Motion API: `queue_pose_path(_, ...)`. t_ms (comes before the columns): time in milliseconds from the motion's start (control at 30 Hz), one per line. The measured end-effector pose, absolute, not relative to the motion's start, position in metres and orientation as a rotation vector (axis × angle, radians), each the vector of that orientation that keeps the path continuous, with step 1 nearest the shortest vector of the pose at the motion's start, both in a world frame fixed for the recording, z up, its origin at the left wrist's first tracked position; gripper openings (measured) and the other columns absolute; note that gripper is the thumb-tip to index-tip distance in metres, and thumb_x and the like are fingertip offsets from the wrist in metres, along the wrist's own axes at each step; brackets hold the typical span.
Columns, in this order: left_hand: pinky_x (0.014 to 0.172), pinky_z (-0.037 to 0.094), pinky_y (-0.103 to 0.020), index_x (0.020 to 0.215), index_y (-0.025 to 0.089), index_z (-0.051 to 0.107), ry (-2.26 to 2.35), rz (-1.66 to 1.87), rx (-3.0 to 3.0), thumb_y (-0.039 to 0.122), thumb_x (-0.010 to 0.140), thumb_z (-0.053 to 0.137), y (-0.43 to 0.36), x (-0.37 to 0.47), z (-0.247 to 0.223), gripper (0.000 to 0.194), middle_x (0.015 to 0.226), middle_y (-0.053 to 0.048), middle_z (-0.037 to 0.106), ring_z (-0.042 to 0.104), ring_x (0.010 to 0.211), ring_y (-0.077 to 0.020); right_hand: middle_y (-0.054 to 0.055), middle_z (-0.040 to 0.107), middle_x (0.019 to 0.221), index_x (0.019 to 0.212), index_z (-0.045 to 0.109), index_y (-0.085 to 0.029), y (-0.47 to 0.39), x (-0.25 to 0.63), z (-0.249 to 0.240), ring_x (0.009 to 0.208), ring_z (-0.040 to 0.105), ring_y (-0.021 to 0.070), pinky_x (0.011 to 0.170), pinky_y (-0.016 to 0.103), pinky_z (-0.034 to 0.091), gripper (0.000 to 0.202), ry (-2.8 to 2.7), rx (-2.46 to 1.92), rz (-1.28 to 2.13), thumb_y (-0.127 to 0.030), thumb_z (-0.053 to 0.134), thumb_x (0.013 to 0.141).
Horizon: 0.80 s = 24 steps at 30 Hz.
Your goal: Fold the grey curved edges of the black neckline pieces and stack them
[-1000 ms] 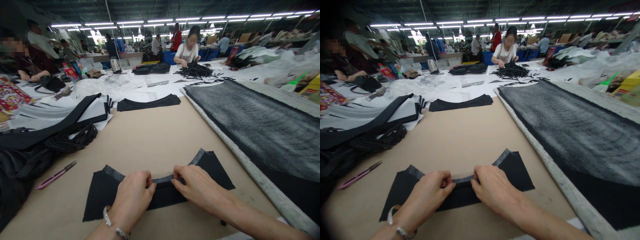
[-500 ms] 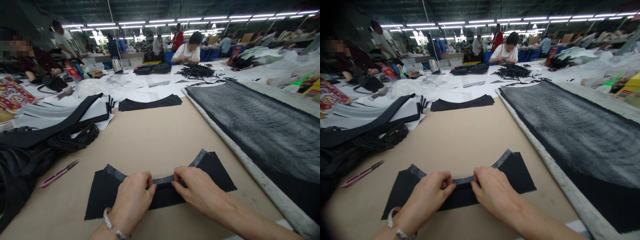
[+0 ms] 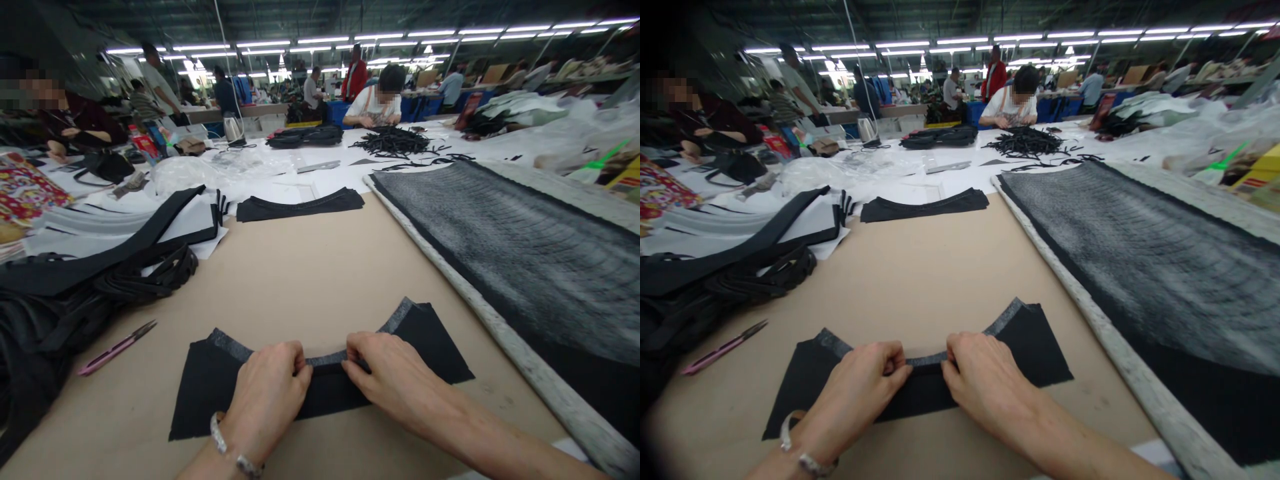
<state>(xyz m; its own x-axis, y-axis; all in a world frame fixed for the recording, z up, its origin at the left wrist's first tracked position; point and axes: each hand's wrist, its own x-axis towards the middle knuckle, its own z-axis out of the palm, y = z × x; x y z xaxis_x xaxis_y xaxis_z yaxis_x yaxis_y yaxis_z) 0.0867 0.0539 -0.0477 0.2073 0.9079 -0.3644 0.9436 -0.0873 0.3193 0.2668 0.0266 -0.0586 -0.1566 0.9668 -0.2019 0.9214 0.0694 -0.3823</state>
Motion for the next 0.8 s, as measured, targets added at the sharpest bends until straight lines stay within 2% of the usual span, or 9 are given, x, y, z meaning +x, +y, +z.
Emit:
queue_pose_path(400,0.058,0.028,-0.027,0.066,0.024,0.06,1.717,-0.107,2.014,0.03,0.078,0.051,0.0541,0.0873,-0.049,0.016,0.069,0.0,0.067,0.062,0.072,-0.0196,0.002,0.067,0.071,0.072,0.06,-0.021,0.0269,0.2661,-0.0553,0.068,0.063,0.0173,0.057,0.028,0.028,0.019,-2.247,-2.008,0.662,-0.025,0.049,0.086)
queue_pose_path(800,0.057,0.028,-0.027,0.064,0.024,0.059,1.716,-0.11,2.024,0.03,0.079,0.051,0.0537,0.0858,-0.0504,0.018,0.067,0.0,0.067,0.061,0.07,-0.0188,0.001,0.066,0.067,0.07,0.059,-0.021,0.0271,0.2666,-0.0635,0.066,0.063,0.018,0.055,0.029,0.025,0.018,-2.252,-1.994,0.6,-0.026,0.049,0.084)
